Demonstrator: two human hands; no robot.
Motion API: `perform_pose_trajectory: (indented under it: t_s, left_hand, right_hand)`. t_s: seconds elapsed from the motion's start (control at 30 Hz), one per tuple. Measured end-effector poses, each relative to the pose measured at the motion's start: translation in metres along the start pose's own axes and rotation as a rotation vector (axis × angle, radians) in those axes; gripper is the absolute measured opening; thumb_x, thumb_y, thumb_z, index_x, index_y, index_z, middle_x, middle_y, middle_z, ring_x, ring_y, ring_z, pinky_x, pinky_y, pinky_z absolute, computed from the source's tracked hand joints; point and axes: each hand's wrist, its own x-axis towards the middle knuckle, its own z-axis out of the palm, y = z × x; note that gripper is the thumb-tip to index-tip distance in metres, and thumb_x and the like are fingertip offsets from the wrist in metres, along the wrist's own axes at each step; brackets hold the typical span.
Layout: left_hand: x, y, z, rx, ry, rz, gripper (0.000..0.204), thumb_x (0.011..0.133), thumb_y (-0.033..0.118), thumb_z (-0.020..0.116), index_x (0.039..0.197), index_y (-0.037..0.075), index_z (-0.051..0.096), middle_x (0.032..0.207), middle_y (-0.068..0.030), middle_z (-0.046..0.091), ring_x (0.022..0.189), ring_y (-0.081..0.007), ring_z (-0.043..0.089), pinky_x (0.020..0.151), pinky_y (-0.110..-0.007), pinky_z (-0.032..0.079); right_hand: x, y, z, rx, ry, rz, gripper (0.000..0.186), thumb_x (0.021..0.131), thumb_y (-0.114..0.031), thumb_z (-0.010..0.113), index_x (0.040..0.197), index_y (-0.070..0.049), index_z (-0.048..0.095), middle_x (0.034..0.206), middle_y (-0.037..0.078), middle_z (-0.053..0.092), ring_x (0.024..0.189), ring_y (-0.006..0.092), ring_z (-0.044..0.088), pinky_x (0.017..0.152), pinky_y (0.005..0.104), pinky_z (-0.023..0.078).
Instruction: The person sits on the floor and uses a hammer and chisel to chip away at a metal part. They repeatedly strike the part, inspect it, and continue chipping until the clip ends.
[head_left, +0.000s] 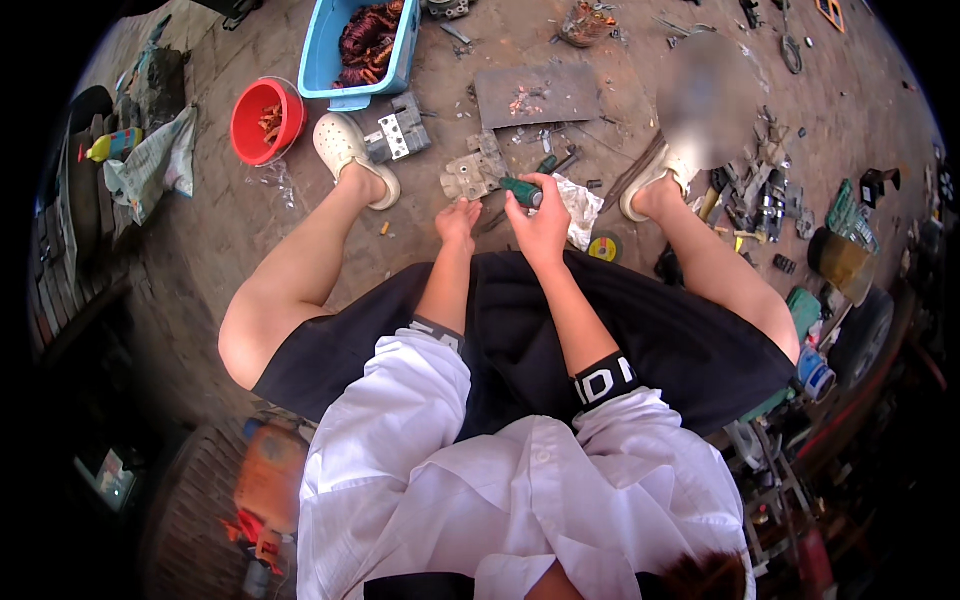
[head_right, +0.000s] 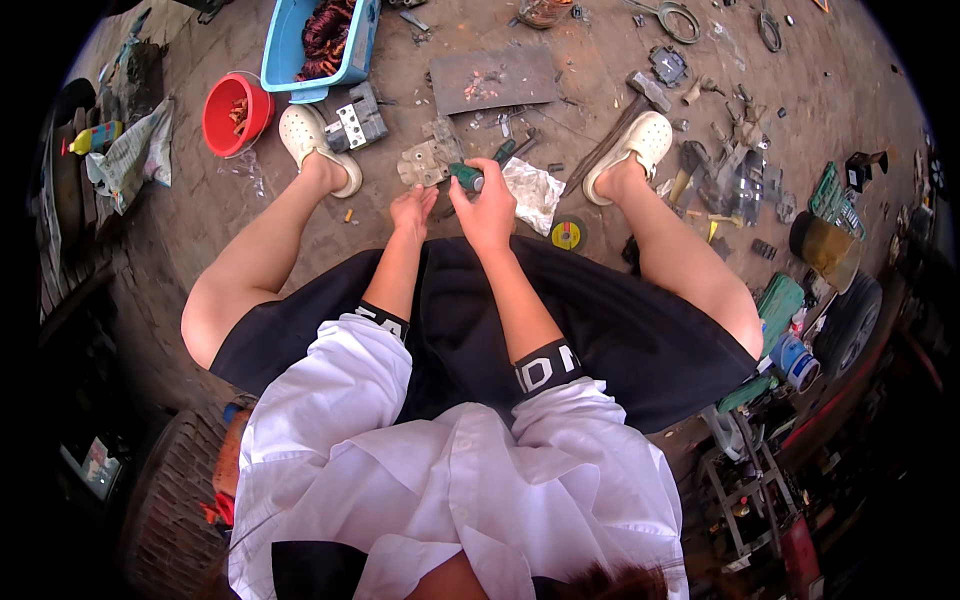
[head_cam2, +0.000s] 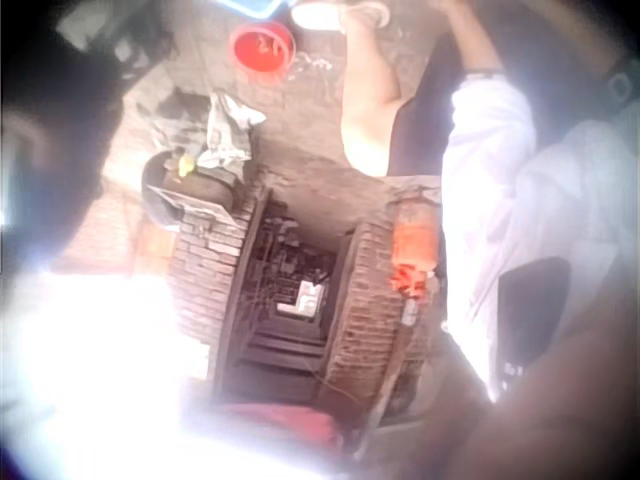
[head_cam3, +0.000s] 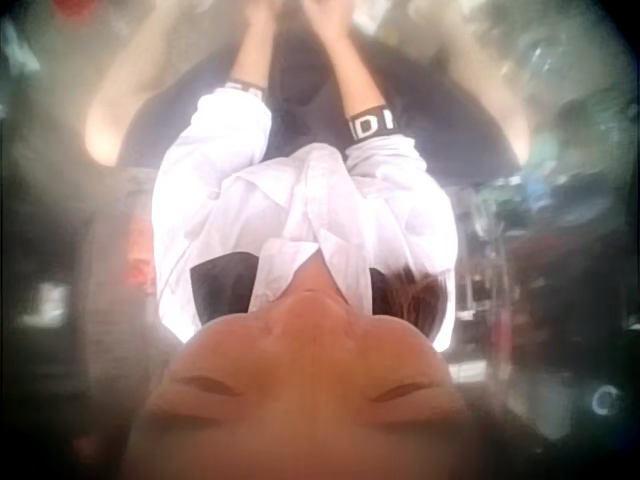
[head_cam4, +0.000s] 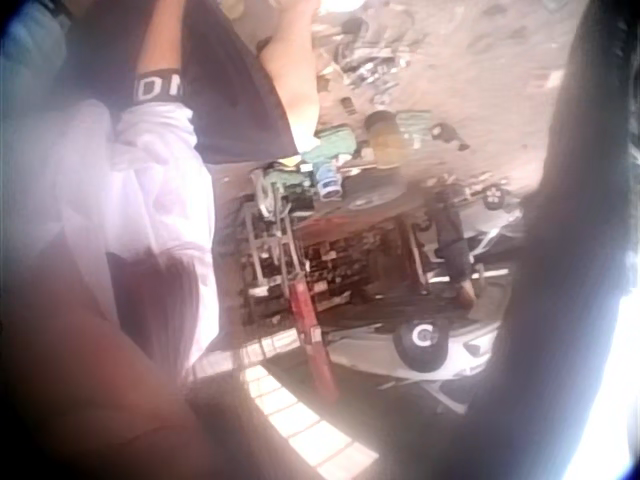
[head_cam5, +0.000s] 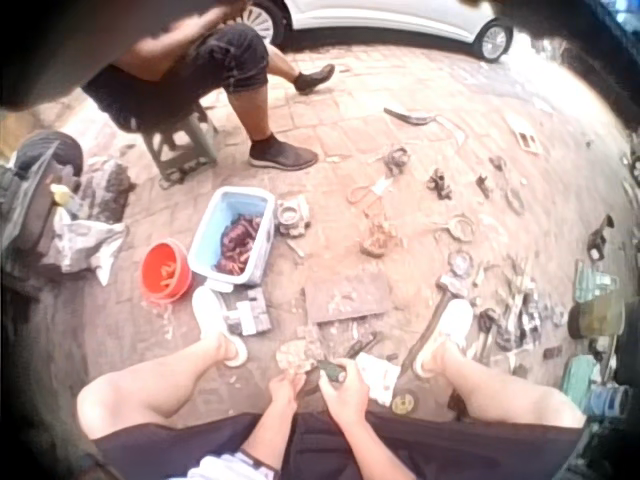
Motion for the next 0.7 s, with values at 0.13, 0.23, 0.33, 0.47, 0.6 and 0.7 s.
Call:
perform_pose_trajectory:
  t_s: [0.13,0.23,0.33,0.47,0.6,0.7]
  left_hand:
    - [0.001,-0.001,0.001,0.010,0.017,-0.001,0.022,0.090,0.010,0.050,0.099,-0.009,0.050,0.095,-0.0192,0.062,0.081,-0.0223,0.065,0.063,-0.023,0.054]
    - [0.000,-0.002,-0.003,0.032,0.043,0.045,0.020,0.089,0.010,0.051,0.098,-0.007,0.052,0.093,-0.0170,0.064,0.079,-0.0208,0.065,0.062,-0.022,0.053]
    - [0.003,0.001,-0.004,0.064,0.043,0.047,0.018,0.089,0.011,0.051,0.095,-0.006,0.054,0.091,-0.0153,0.064,0.078,-0.0196,0.065,0.060,-0.022,0.052]
    - [0.002,0.002,-0.005,0.094,0.069,0.059,0.016,0.089,0.011,0.051,0.092,-0.004,0.055,0.090,-0.0146,0.065,0.078,-0.0196,0.065,0.061,-0.023,0.052]
    - [0.004,0.004,-0.010,0.116,0.044,0.066,0.016,0.089,0.011,0.051,0.092,-0.004,0.055,0.089,-0.0142,0.065,0.078,-0.0197,0.065,0.061,-0.023,0.052]
    - [0.002,0.007,-0.008,0.130,0.040,0.027,0.016,0.089,0.012,0.051,0.092,-0.004,0.055,0.089,-0.0138,0.065,0.078,-0.0200,0.065,0.061,-0.023,0.052]
  right_hand:
    - [0.003,-0.005,-0.005,0.028,-0.064,0.067,0.028,0.070,-0.014,0.069,0.091,-0.005,0.053,0.084,0.014,0.062,0.076,0.0306,0.062,0.065,0.0346,0.048]
    - [0.004,-0.006,-0.004,0.000,-0.057,0.015,0.027,0.069,-0.014,0.070,0.088,-0.004,0.053,0.081,0.014,0.062,0.074,0.0303,0.062,0.064,0.0351,0.048]
    - [0.003,-0.006,-0.001,0.046,-0.015,0.108,0.027,0.069,-0.015,0.070,0.085,-0.003,0.052,0.077,0.014,0.062,0.072,0.0301,0.062,0.064,0.0351,0.048]
    - [0.001,-0.002,0.001,0.068,0.033,0.127,0.027,0.070,-0.015,0.070,0.084,-0.002,0.051,0.076,0.015,0.062,0.071,0.0306,0.061,0.064,0.0354,0.048]
    - [0.003,-0.002,0.004,0.067,0.009,0.155,0.026,0.069,-0.015,0.070,0.083,-0.002,0.052,0.074,0.015,0.060,0.071,0.0317,0.060,0.065,0.0358,0.047]
    - [0.007,0.001,0.005,0.035,-0.005,0.148,0.025,0.069,-0.016,0.069,0.082,-0.001,0.054,0.074,0.015,0.059,0.072,0.0325,0.059,0.066,0.0363,0.047]
